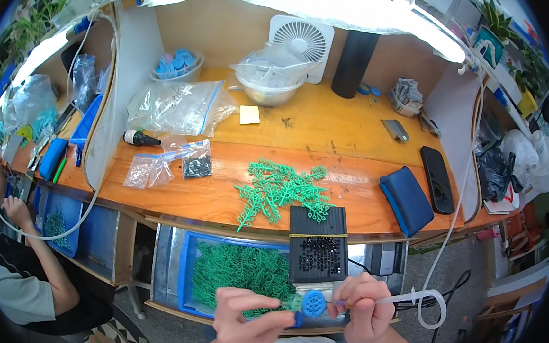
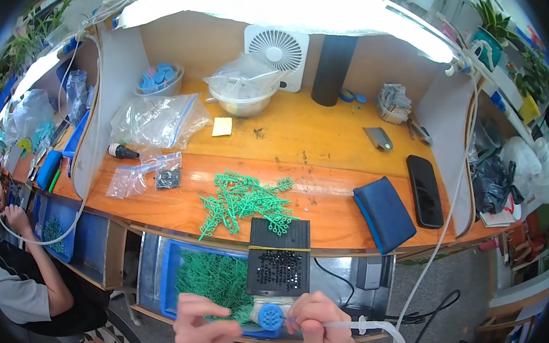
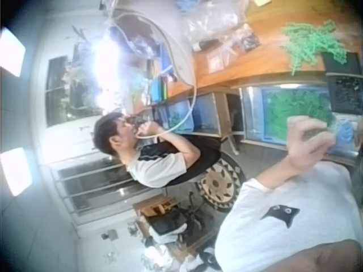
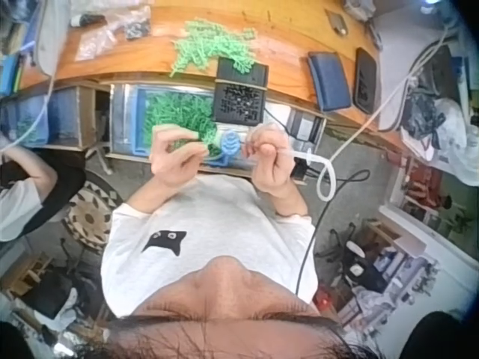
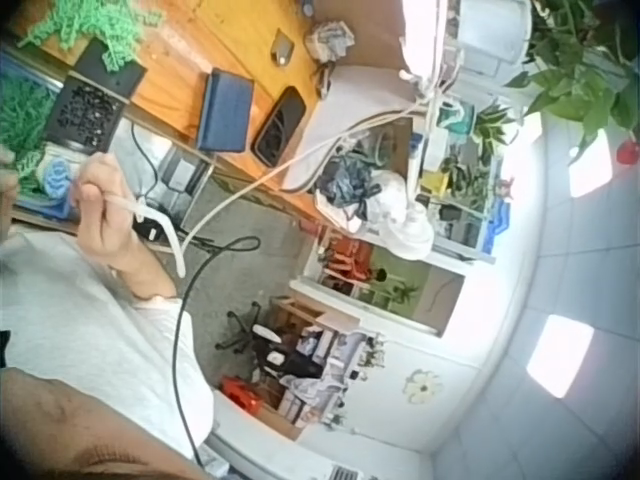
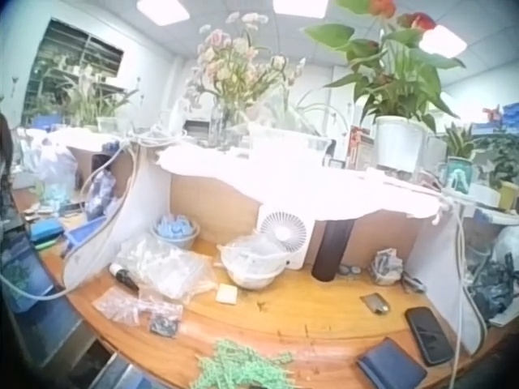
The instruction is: Assembling small green plastic foliage components onto a blue base using a syringe-fed adhesive.
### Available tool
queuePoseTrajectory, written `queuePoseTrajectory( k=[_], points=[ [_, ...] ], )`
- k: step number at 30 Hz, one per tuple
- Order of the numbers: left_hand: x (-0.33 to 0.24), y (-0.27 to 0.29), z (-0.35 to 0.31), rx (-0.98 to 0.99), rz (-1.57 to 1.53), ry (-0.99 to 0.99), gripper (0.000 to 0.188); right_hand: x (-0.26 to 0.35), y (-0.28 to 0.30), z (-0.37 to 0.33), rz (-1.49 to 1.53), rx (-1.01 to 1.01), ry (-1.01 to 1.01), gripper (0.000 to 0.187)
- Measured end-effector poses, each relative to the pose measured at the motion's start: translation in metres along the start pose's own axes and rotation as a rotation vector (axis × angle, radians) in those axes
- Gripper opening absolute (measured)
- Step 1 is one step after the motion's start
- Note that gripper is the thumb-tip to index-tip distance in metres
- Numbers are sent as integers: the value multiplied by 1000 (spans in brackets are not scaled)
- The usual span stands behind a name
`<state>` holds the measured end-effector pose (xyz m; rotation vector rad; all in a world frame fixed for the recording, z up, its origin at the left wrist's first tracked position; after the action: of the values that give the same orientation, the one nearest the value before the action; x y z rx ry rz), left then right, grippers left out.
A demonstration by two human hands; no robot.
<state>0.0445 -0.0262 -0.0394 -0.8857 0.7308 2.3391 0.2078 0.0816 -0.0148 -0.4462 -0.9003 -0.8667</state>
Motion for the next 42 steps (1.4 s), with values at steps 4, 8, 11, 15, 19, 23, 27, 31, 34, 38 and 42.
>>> queuePoseTrajectory(
  k=[4, 8, 11, 15, 19, 23, 27, 31, 34, 38, 42],
  points=[
    [24, 11, 6, -97, 126, 81, 26, 0, 2, -3, -2, -36, 11, 30],
    [38, 16, 25, -175, 280, 219, 27, 2, 5, -4, -23, -87, 10, 31],
    [46, 17, 35, -227, 412, 159, 29, 3, 7, -4, -29, -116, 35, 32],
    [47, 7, 54, -190, 527, 149, 27, 4, 8, -5, -21, -133, 54, 34],
    [53, 7, 56, -226, 497, 139, 22, 6, 10, -6, -31, -132, 52, 34],
    [52, 7, 60, -251, 498, 115, 17, 6, 11, -8, -36, -142, 31, 34],
    [54, 5, 63, -293, 397, 185, 11, 2, 10, -9, -37, -128, 30, 34],
    [52, 6, 61, -325, 388, 190, 10, 2, 8, -6, -28, -113, 43, 34],
    [50, 4, 56, -292, 396, 179, 10, 3, 8, -5, -42, -105, 50, 33],
    [48, 2, 50, -280, 429, 168, 10, 5, 7, -4, -33, -101, 49, 33],
    [54, 7, 50, -265, 336, 225, 11, 5, 7, -5, -28, -101, 48, 33]
  ],
)
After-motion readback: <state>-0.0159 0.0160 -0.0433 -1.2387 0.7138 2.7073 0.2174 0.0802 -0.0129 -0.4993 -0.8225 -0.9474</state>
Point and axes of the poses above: each hand's wrist, its own z-axis towards the middle knuckle, its own y-axis out of the back of the hand, x = y × z, the point moved 3 cm from there along z, towards the middle knuckle, and after that the axes turned 5 degrees about y, right-handed, at the moved point
